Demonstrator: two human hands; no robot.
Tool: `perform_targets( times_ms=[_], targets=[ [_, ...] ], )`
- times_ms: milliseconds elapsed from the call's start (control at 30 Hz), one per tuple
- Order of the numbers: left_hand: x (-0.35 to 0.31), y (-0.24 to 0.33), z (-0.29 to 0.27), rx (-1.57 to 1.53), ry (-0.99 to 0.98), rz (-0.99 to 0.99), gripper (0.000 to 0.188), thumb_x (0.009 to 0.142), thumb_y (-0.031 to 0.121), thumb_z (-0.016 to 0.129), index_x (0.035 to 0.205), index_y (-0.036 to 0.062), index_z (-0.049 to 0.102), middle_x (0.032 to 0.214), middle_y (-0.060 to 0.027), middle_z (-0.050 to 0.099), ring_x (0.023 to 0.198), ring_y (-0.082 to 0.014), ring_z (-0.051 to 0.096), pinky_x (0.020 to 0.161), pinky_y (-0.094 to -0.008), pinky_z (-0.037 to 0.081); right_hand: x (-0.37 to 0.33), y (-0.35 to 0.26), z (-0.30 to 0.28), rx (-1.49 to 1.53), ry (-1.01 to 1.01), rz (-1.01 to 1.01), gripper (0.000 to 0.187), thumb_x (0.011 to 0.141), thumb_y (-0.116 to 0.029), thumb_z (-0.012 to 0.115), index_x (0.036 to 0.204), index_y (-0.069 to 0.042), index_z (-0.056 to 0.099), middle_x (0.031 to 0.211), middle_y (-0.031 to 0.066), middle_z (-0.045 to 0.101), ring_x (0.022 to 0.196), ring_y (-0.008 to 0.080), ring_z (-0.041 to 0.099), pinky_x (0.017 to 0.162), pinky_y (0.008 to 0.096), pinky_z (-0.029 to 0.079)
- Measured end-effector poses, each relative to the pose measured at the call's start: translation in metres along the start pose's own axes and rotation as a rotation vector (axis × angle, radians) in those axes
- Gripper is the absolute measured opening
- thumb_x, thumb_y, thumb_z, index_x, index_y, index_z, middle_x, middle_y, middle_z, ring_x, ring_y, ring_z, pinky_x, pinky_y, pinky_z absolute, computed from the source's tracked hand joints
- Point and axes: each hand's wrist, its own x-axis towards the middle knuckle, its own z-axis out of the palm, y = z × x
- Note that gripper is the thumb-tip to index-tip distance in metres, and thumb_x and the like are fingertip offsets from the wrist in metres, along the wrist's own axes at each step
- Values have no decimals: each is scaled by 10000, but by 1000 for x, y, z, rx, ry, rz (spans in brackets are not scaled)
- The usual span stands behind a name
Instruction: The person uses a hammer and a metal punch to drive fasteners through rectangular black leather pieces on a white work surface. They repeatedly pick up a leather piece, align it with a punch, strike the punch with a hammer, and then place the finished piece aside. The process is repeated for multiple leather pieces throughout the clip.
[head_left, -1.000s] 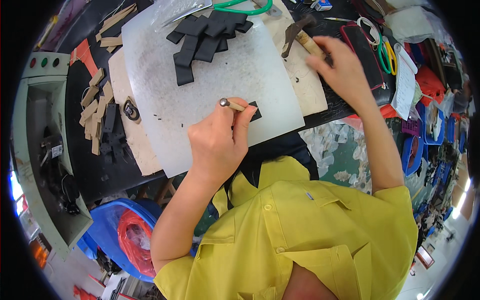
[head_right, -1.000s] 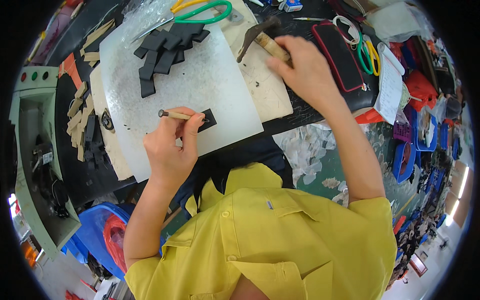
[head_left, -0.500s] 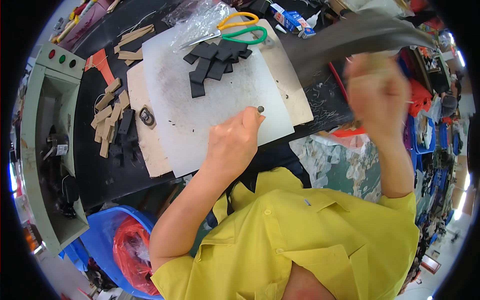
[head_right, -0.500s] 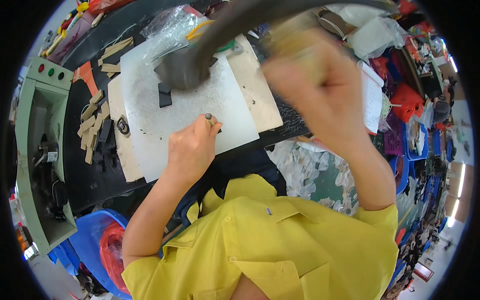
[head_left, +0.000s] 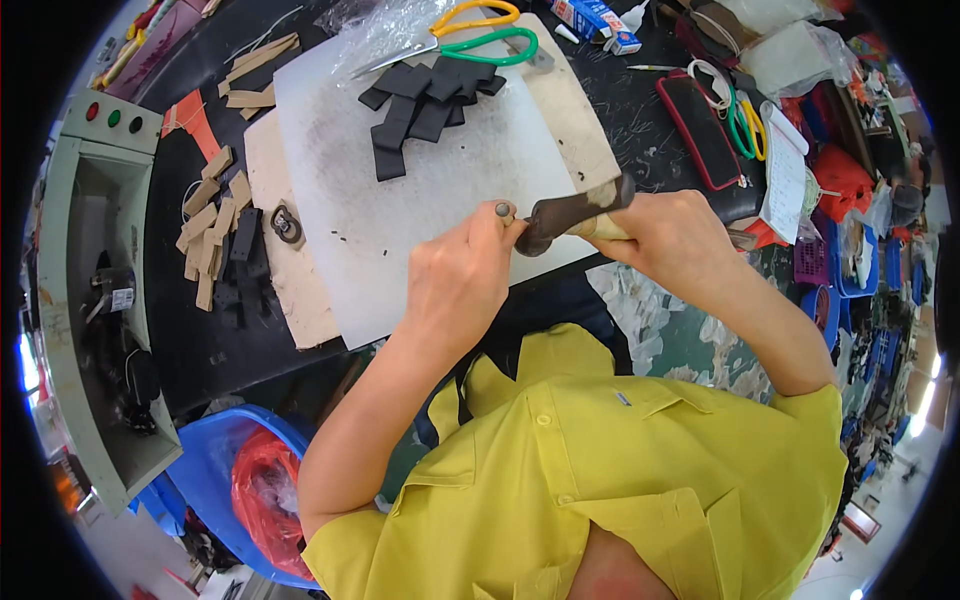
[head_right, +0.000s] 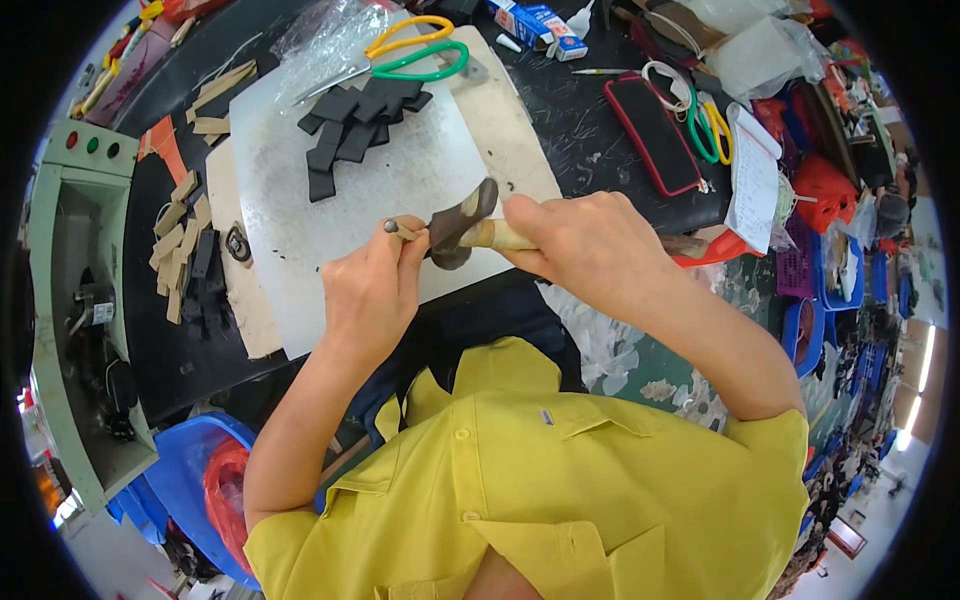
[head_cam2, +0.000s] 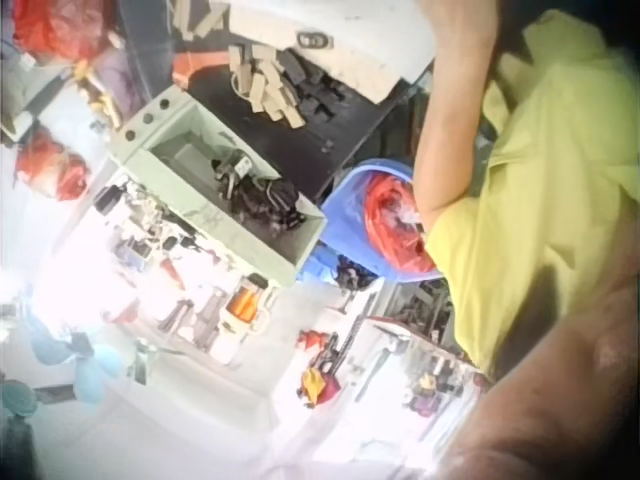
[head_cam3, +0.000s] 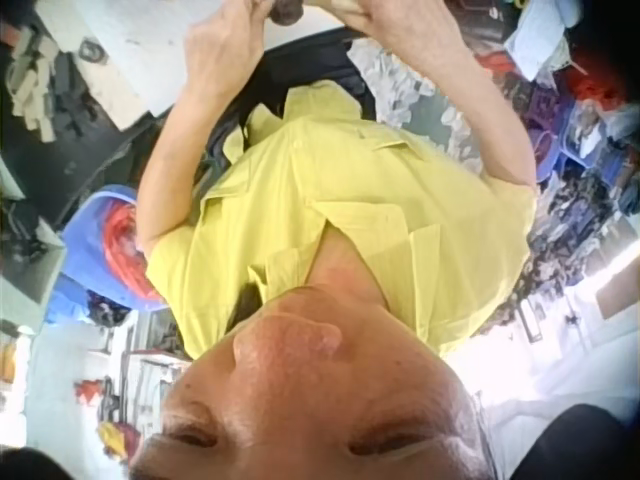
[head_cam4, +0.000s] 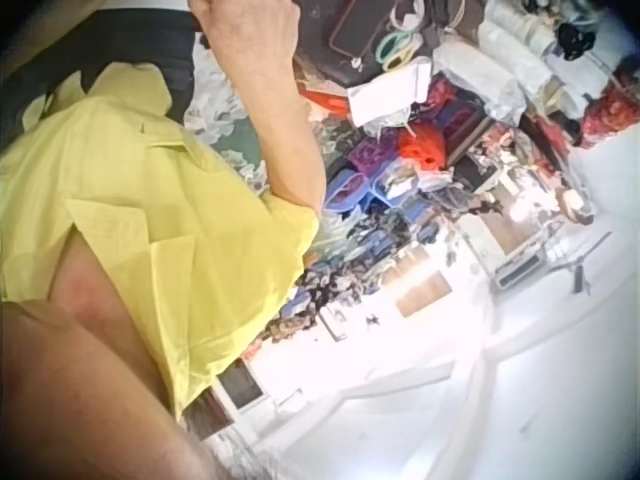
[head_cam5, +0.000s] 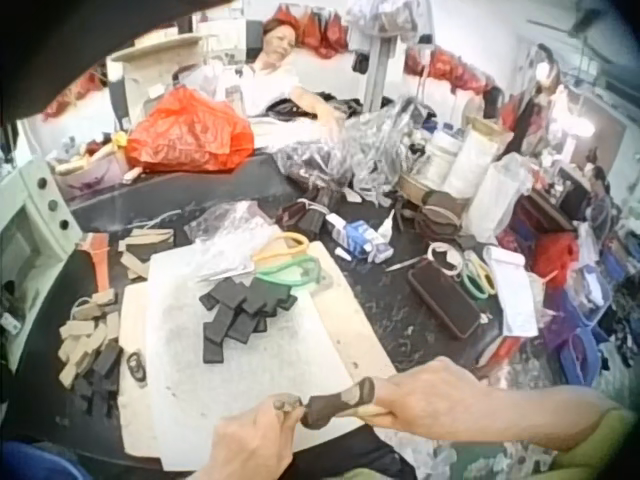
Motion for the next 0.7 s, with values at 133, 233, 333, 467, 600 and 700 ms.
perform_targets(
  times_ms=[133,233,333,467,600,700],
  targets=[
    [-8,-4,3,-102,11,-132,85,967,43,600,930,-16,552,782,-110,692,593,-199,676,553,-282,533,3,-4,-3,-35,-101,-5,313,816,-229,735,895,-78,473,678,88,615,645,305,643,515,408,482],
    [-10,-7,7,-489,136,-403,106,1010,66,549,979,-35,540,846,-141,713,728,-174,717,687,-272,587,3,-4,-2,-27,-138,13,316,806,-222,742,922,-84,483,698,76,614,660,296,645,527,402,483],
    [-6,-3,2,-684,157,-573,125,1023,79,533,1004,-45,535,884,-158,715,830,-184,721,772,-288,599,2,0,1,-23,-133,14,317,794,-210,750,960,-89,509,696,75,607,655,297,642,531,402,484],
    [-6,-2,6,-665,173,-572,120,1012,68,555,1001,-51,548,890,-154,715,841,-186,721,763,-283,595,4,-3,-4,-1,-145,26,336,780,-196,761,1013,-96,540,692,79,600,648,298,639,535,405,486],
    [-6,-1,9,-572,181,-541,117,991,53,591,966,-57,562,883,-150,716,818,-178,722,741,-277,591,5,-1,-3,3,-143,12,339,776,-193,763,1014,-99,541,687,80,595,641,297,635,532,404,485],
    [-6,1,9,-416,156,-476,113,971,42,619,931,-52,569,854,-135,720,777,-165,726,686,-264,582,2,1,0,3,-127,0,329,776,-195,763,979,-96,524,684,80,590,640,298,632,527,402,481]
  ],
)
